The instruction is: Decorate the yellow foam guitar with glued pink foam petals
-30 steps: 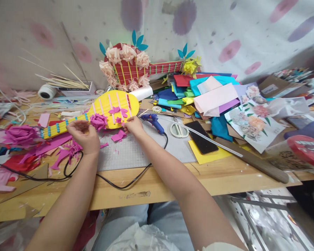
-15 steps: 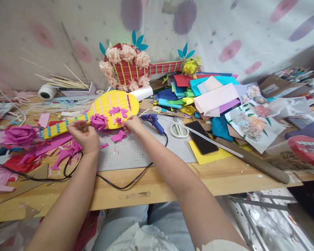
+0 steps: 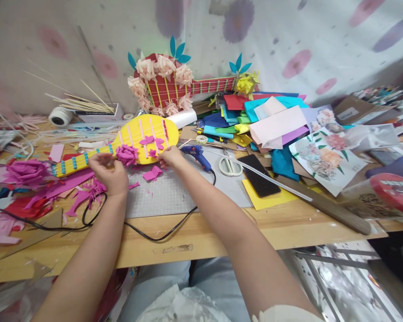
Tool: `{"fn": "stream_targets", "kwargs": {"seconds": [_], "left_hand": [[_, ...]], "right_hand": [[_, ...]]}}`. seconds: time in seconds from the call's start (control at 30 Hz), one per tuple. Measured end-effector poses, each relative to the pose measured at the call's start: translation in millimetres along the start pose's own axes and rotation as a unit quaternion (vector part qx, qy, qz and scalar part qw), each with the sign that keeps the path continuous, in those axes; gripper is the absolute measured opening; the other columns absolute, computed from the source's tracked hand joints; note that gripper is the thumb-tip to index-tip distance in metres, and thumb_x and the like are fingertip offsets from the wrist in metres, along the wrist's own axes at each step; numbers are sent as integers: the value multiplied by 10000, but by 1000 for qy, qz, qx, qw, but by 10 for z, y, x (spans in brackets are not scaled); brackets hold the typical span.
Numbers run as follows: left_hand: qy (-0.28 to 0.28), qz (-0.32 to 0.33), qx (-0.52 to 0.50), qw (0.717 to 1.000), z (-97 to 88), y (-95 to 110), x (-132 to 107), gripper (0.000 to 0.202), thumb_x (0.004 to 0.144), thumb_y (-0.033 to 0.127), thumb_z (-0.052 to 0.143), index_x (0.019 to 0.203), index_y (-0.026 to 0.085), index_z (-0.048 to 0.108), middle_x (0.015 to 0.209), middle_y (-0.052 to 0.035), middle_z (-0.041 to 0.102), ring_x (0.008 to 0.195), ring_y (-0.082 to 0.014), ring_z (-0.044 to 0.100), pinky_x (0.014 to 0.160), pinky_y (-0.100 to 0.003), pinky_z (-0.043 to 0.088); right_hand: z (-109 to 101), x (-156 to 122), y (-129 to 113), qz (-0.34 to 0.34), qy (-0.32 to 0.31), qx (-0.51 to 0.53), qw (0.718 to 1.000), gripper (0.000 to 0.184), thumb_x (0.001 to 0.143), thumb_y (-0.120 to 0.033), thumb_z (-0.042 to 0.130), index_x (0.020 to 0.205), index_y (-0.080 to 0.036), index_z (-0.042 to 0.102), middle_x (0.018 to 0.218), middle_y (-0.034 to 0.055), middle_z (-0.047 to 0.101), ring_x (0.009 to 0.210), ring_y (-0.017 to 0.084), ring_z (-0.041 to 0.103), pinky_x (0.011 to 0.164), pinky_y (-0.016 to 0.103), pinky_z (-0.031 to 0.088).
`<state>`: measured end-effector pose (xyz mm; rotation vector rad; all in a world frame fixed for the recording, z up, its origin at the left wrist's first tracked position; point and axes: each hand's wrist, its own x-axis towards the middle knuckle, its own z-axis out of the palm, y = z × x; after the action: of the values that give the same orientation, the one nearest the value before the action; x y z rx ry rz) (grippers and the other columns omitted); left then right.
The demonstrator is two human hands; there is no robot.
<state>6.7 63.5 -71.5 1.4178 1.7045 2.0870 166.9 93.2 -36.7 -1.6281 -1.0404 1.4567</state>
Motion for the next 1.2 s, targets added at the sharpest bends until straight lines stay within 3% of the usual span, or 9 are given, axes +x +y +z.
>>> {"fn": "stream_targets", "kwargs": {"seconds": [0.33,0.43,0.57,0.73,0.93,1.2], "left_hand": [[-11,-12,7,1000,28,-41,-10,255,658,59,434,872,193,396,857,-9,481,766,-115,534,760,-268,460],[-11,-13,6,1000,30,-34,-7,252,665,65,433,881,190,400,855,-8,484,755,-112,532,751,-266,459],[-13,-4,8,1000,34,-47,-6,256,659,70,451,884,187,412,846,-9,491,752,-115,525,751,-271,454],[-11,-3,19,1000,24,-50,-5,251,662,74,462,880,190,414,837,-8,493,750,-120,527,748,-274,453],[-7,-3,9,1000,11,-63,12,248,660,69,482,873,183,426,845,-10,498,733,-121,523,733,-279,450],[-11,-13,19,1000,16,-85,17,249,657,56,462,867,185,431,836,1,485,733,-114,517,742,-276,448]], "right_hand": [[-38,-50,18,-45,-36,-34,998,215,752,-148,607,760,-201,399,658,-28,610,455,67,520,430,191,430],[-51,-54,-3,-48,-40,-48,997,186,762,-149,576,766,-203,398,666,-24,609,462,75,525,434,203,438],[-61,19,43,-102,-26,-82,991,131,766,-159,528,776,-213,410,605,-50,572,476,92,546,453,211,443],[-56,138,156,-172,2,-174,970,62,771,-190,462,817,-227,441,560,-64,565,527,125,585,523,241,452],[-71,44,162,-265,56,-266,925,190,703,-124,491,869,-218,490,845,-10,662,781,154,628,701,282,468],[-46,-2,222,-309,74,-322,892,260,722,-149,499,964,-241,477,919,-19,678,781,179,628,690,311,463]]}}
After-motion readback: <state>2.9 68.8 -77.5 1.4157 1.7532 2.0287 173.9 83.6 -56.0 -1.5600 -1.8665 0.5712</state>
